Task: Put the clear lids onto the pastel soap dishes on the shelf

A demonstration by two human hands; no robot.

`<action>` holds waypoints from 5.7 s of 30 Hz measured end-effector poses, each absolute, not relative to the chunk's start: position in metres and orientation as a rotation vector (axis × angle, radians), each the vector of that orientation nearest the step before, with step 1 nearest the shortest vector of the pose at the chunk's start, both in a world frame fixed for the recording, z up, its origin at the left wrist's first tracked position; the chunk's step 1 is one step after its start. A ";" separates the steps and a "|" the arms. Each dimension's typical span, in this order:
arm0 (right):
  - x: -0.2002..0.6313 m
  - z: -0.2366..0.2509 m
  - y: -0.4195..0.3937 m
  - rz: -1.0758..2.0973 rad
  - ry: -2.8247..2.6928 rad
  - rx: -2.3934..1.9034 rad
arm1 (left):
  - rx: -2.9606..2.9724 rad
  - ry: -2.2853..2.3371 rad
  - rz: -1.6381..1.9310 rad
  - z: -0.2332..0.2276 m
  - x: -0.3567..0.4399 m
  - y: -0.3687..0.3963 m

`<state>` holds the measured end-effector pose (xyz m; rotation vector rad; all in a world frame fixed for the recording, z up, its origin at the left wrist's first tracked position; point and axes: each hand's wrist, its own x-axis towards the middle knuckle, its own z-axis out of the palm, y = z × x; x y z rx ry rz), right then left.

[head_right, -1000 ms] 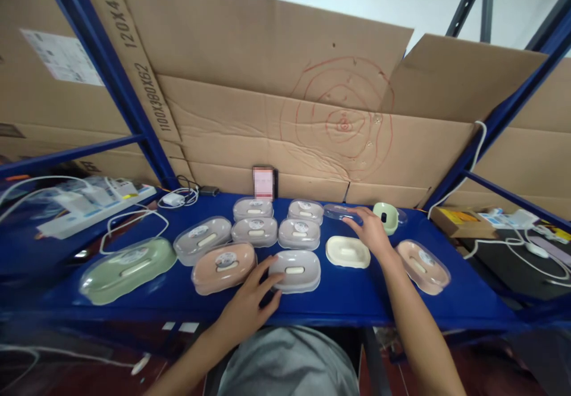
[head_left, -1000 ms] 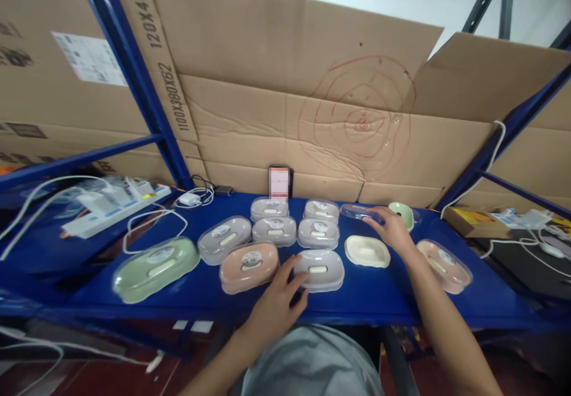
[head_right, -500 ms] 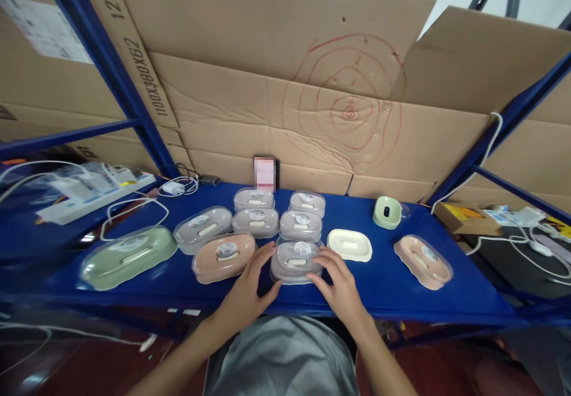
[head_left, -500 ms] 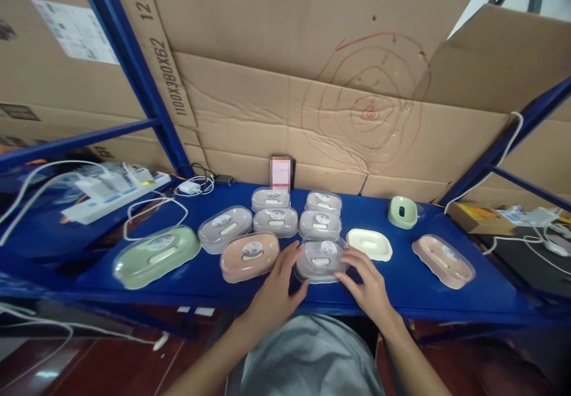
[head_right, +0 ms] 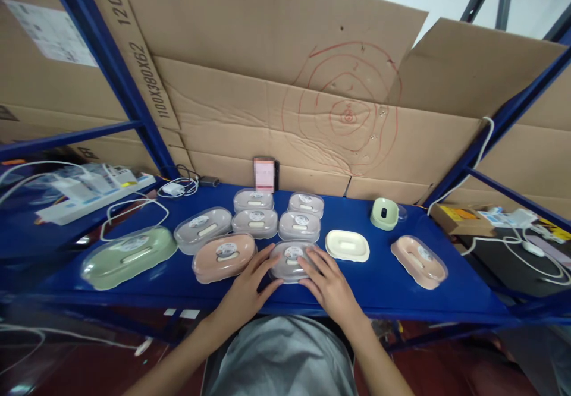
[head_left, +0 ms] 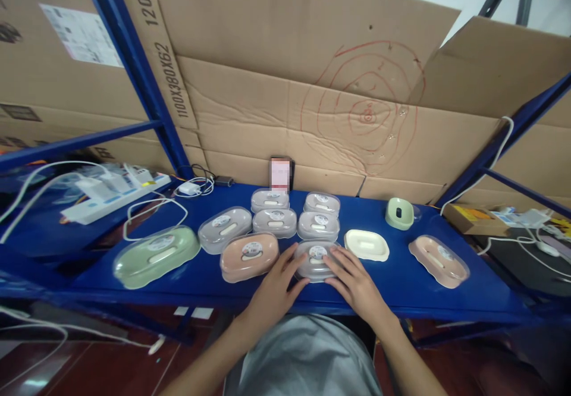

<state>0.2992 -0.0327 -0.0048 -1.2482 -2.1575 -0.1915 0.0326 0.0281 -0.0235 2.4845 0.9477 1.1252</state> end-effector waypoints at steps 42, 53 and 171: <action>0.446 0.035 0.077 -0.024 -1.935 -1.969 | 2.701 0.935 0.966 -0.019 0.035 0.019; 0.397 0.054 -0.012 -0.100 -2.097 -1.942 | 2.910 0.686 0.740 -0.003 0.033 0.017; 0.494 -0.004 -0.072 -0.781 -1.345 -2.260 | 2.615 0.968 0.948 -0.010 0.038 0.017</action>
